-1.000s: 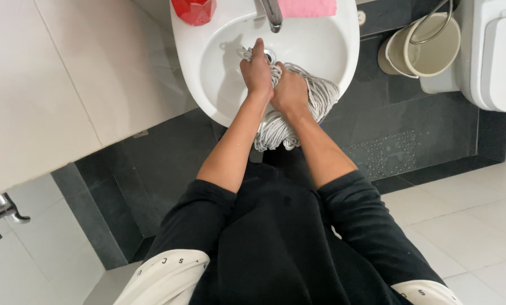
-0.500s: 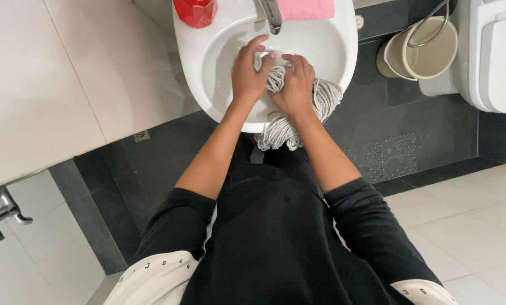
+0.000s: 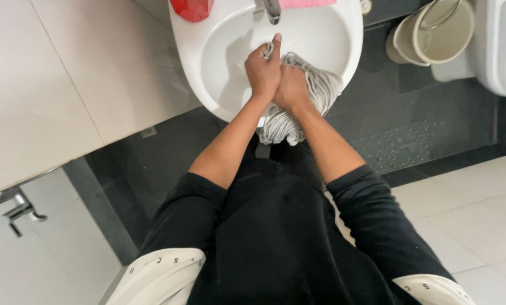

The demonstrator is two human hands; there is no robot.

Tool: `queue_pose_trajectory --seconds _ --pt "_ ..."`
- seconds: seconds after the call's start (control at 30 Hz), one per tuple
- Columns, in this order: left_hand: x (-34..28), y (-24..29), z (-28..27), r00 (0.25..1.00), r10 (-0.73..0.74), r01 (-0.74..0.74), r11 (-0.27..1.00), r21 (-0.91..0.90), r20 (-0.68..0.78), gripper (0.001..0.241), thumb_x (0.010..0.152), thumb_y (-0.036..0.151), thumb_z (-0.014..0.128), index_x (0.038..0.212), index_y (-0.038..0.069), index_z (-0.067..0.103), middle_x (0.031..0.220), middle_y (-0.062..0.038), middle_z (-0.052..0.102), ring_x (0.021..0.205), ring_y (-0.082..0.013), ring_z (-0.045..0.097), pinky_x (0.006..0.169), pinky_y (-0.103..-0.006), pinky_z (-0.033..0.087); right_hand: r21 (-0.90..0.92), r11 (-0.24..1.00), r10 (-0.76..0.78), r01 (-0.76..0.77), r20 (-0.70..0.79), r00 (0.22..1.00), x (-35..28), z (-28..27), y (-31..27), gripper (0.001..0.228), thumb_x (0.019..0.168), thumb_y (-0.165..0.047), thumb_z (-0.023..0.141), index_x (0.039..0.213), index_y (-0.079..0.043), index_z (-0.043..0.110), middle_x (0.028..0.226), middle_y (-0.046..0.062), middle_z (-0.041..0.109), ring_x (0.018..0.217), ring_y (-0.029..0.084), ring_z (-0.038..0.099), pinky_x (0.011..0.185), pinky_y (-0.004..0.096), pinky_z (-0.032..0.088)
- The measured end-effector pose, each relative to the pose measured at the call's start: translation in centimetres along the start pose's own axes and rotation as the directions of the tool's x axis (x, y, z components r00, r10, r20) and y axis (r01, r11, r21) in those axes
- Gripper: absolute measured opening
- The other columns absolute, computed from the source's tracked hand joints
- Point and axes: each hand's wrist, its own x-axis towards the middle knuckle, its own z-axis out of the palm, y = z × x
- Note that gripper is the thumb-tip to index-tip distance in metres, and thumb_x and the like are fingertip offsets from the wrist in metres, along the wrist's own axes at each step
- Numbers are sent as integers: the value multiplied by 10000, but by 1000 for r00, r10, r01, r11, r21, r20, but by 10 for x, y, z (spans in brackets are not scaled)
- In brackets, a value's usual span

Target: Mopping the floor of a bathroom and rinsing the mop head in a sink.

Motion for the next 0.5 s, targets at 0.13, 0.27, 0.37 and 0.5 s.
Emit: queue_pose_trajectory --seconds 0.13,0.27,0.37,0.5 --pt "0 1 -13 988 -147 152 977 -147 47 516 943 478 691 762 -4 670 607 -67 662 536 -146 616 580 -327 516 -14 998 65 -64 80 995 -13 -28 -22 318 869 -299 708 975 1 695 894 252 722 859 453 692 789 553 540" --pt "-23 5 -48 961 -270 266 869 -418 50 497 943 476 671 925 -18 720 710 -41 662 615 -128 612 613 -297 497 55 992 -118 116 33 992 -37 -93 -28 764 727 -448 752 1307 28 608 1204 269 689 1081 417 681 953 483 536" --pt "-64 -16 -70 926 -377 342 810 -477 24 476 973 468 666 879 2 675 685 -33 589 634 -130 549 640 -300 454 63 985 151 -161 138 979 -23 -100 12 930 733 -568 729 1444 -4 530 1367 247 622 1207 378 644 1039 437 517" --pt "-120 -52 -74 887 -460 375 778 -504 -50 408 985 403 677 823 32 627 690 -20 567 663 -124 555 677 -304 449 -466 822 508 -327 342 791 20 -85 13 1252 776 -798 739 1568 46 262 1467 285 503 1322 404 522 1067 436 439"
